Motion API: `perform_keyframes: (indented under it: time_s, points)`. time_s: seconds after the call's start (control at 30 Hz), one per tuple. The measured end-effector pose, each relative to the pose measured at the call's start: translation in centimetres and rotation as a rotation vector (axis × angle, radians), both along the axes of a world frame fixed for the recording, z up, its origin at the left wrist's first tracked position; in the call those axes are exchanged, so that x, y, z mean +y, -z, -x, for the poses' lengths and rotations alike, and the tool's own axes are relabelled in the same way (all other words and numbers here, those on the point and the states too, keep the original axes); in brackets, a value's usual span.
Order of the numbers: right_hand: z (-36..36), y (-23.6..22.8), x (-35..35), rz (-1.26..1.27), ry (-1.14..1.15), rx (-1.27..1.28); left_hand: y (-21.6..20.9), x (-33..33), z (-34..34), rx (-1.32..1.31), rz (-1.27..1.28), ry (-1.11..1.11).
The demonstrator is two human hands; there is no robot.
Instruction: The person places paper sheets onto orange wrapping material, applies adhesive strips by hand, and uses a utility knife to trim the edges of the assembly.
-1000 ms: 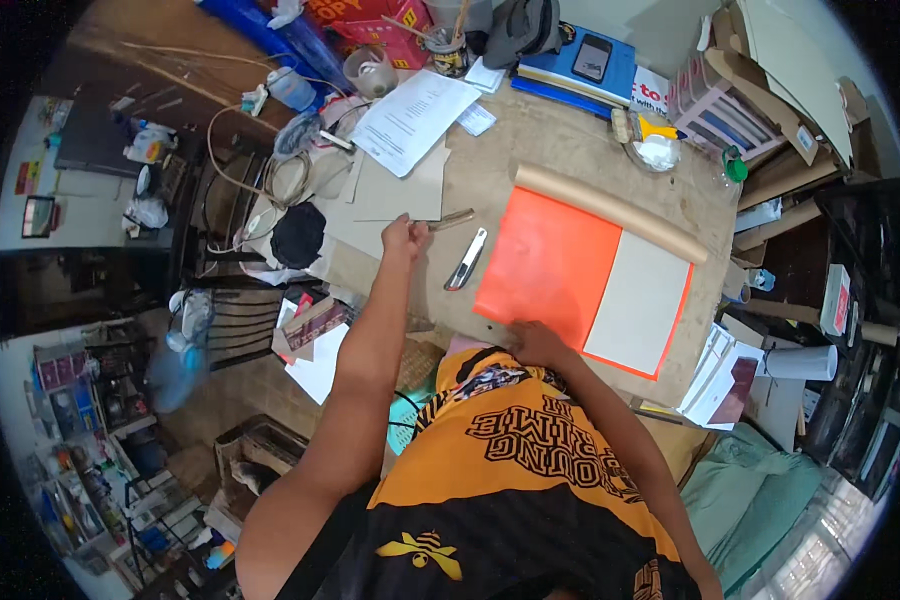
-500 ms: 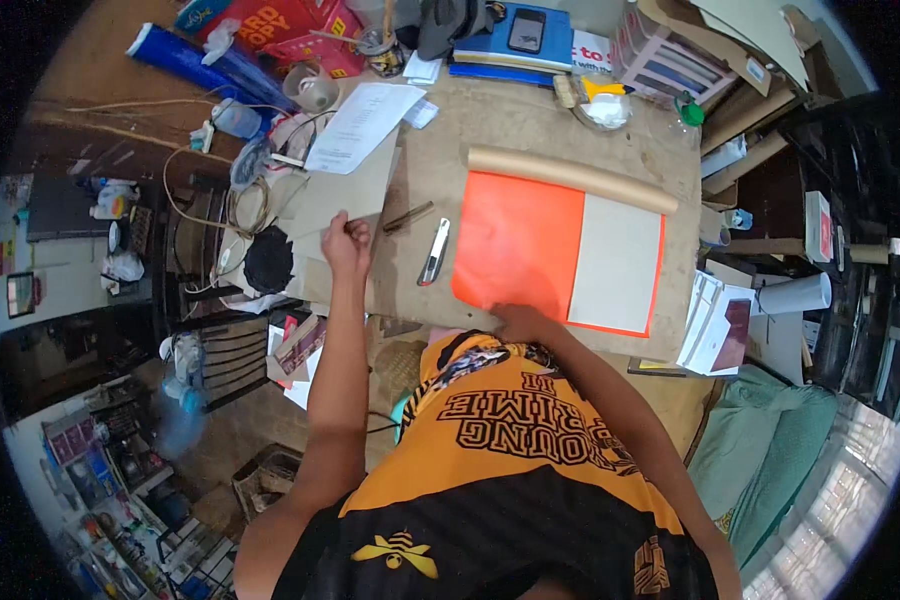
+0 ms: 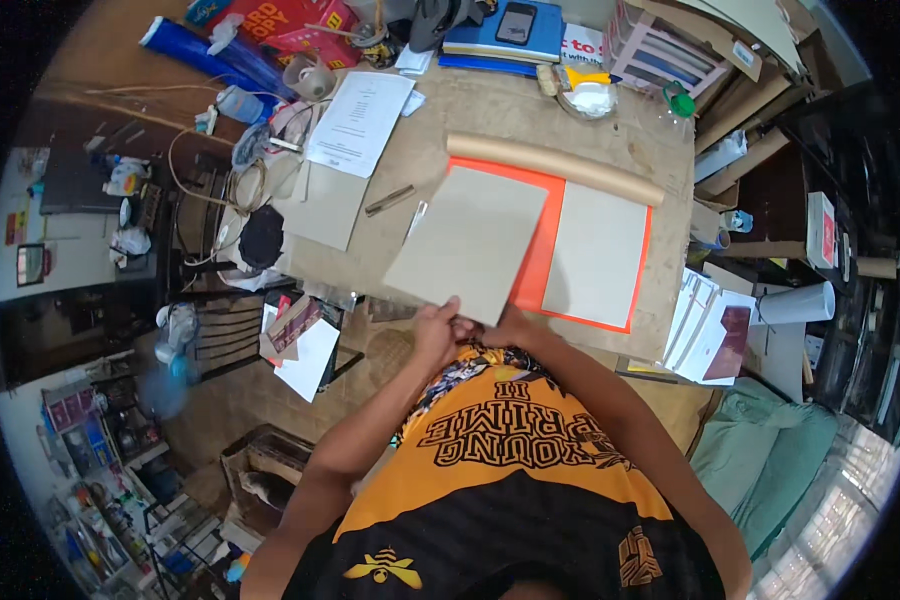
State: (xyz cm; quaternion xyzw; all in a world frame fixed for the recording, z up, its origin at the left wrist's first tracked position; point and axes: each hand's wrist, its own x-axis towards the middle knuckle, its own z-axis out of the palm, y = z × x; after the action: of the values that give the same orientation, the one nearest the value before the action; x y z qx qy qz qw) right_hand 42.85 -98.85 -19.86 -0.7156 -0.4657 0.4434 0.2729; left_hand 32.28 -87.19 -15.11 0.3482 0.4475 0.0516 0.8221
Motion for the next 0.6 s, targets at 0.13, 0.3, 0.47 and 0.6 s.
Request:
perform_keyframes:
  time_s: [0.13, 0.3, 0.47, 0.6]
  points:
    - [2.0, 5.4, -1.1, 0.114, -0.190, -0.424, 5.4, -2.6, -3.8, -0.025, -0.005, 0.026]
    - [1.2, 4.4, -1.0, 0.270, -0.207, -0.212, 8.9, -5.0, -6.6, 0.083, -0.030, -0.081]
    - [0.9, 3.5, -1.2, 0.013, -0.248, -0.354, 11.1, -4.2, -7.9, 0.191, -0.003, -0.067]
    - [1.0, 3.4, -1.6, 0.066, -0.219, -0.403, 13.9, -3.2, -8.3, 0.190, 0.034, -0.120]
